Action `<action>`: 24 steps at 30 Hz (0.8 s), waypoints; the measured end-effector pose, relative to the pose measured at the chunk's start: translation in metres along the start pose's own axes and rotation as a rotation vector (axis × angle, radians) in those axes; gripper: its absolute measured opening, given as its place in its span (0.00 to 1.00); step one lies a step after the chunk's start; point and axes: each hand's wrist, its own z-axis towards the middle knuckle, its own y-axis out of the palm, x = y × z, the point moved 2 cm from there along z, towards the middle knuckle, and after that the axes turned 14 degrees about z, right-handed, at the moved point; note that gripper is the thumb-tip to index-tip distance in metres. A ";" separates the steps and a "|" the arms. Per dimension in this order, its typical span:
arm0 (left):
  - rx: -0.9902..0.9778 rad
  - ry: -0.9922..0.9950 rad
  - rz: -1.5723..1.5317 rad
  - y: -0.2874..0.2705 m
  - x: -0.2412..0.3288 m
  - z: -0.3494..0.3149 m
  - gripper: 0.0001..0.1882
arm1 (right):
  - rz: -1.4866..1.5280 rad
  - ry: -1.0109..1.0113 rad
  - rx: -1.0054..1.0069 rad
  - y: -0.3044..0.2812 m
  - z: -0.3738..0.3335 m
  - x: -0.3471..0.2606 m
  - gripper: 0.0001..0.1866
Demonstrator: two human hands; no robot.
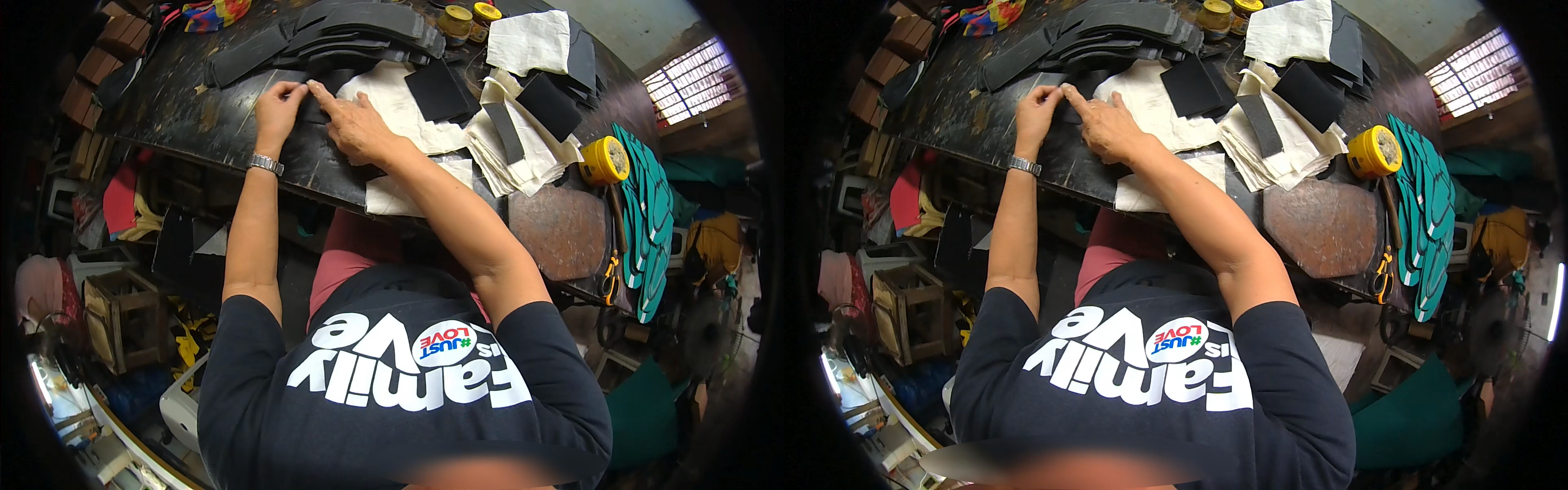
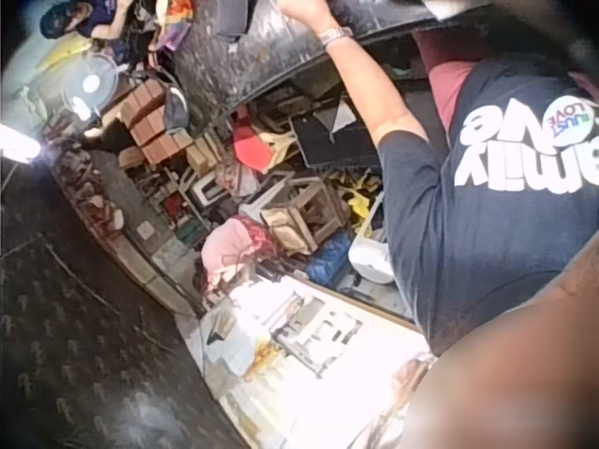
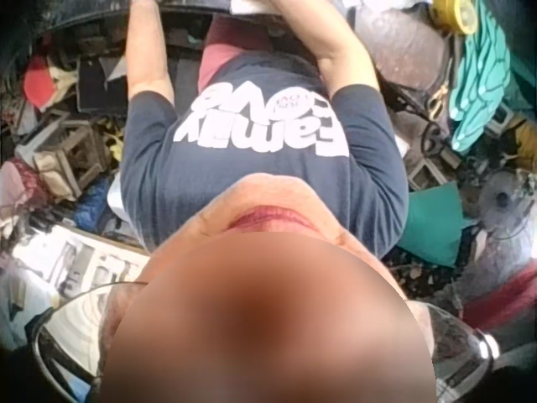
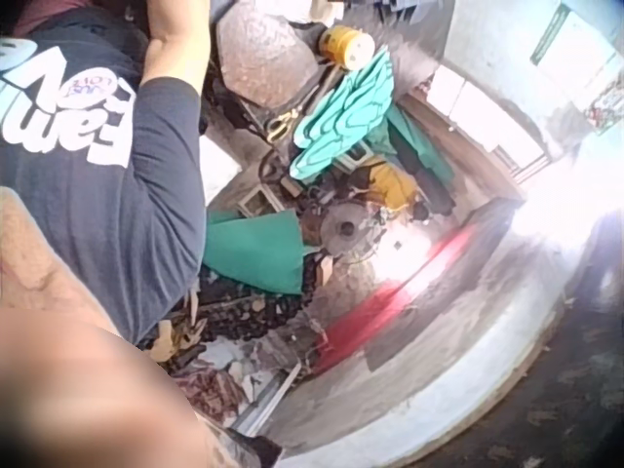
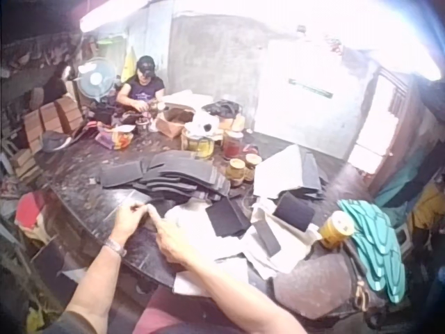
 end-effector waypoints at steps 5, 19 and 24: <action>0.317 -0.246 -0.969 -0.031 -0.012 0.008 0.06 | 0.023 0.068 0.004 0.004 0.000 0.010 0.44; -0.381 -0.400 -1.194 -0.010 0.108 -0.125 0.10 | 0.473 -0.481 0.547 -0.085 -0.094 -0.039 0.46; -0.615 -0.350 -1.107 0.022 0.139 -0.153 0.11 | -0.340 -0.410 0.360 -0.067 -0.154 -0.058 0.34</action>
